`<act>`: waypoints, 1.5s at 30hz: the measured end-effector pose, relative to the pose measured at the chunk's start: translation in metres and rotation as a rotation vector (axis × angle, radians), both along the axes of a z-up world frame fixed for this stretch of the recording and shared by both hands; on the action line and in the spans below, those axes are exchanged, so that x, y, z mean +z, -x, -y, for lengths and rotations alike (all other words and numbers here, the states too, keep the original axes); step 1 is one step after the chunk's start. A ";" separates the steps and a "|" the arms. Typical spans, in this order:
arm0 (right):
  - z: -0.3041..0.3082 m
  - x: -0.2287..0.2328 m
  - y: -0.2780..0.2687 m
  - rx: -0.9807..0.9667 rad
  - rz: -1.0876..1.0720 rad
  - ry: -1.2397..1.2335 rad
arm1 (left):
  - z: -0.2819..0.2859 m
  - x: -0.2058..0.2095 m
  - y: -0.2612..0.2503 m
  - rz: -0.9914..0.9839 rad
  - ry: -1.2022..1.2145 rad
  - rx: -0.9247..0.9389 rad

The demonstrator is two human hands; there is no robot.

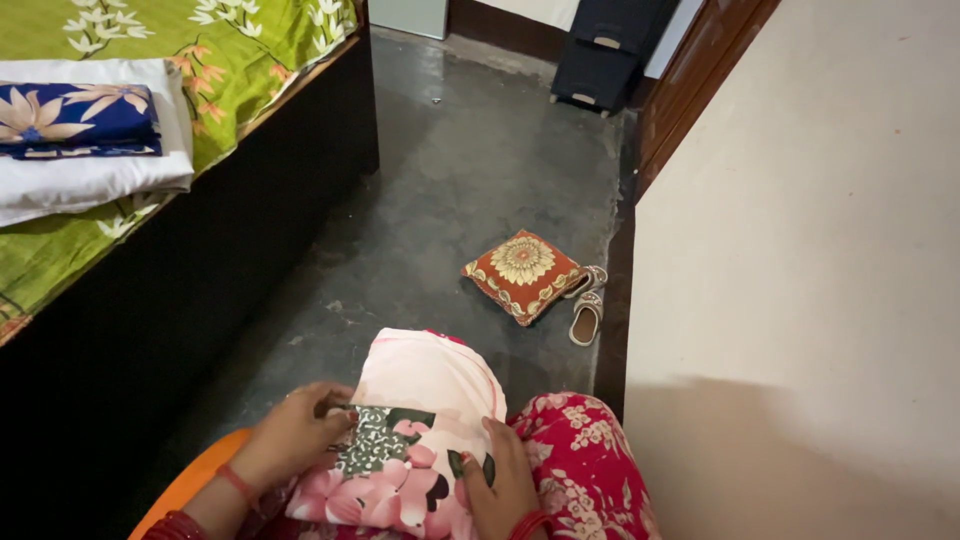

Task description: Folding various items of clothing and handling a small cushion.

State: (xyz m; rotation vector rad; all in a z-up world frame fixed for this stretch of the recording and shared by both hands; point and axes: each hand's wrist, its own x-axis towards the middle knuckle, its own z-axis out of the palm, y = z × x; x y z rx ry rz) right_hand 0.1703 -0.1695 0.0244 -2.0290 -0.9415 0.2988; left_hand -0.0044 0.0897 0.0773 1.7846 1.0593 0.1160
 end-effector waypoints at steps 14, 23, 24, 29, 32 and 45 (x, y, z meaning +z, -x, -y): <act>0.002 -0.029 -0.010 0.039 0.070 -0.079 | 0.049 0.040 -0.009 -0.050 -0.347 -0.356; 0.002 -0.032 -0.006 0.012 0.123 -0.069 | 0.029 -0.005 -0.005 -0.212 -0.142 -0.357; 0.002 -0.029 -0.006 0.001 0.081 -0.029 | 0.031 -0.001 -0.006 -0.250 -0.173 -0.316; 0.002 -0.009 -0.005 -0.017 0.082 -0.069 | 0.022 -0.001 -0.002 -0.350 -0.618 -0.381; 0.004 -0.013 -0.007 -0.038 0.131 -0.107 | 0.026 0.022 -0.005 -0.243 -0.721 -0.227; 0.002 -0.005 -0.002 0.027 0.011 -0.080 | 0.014 0.023 -0.006 -0.296 -0.294 -0.120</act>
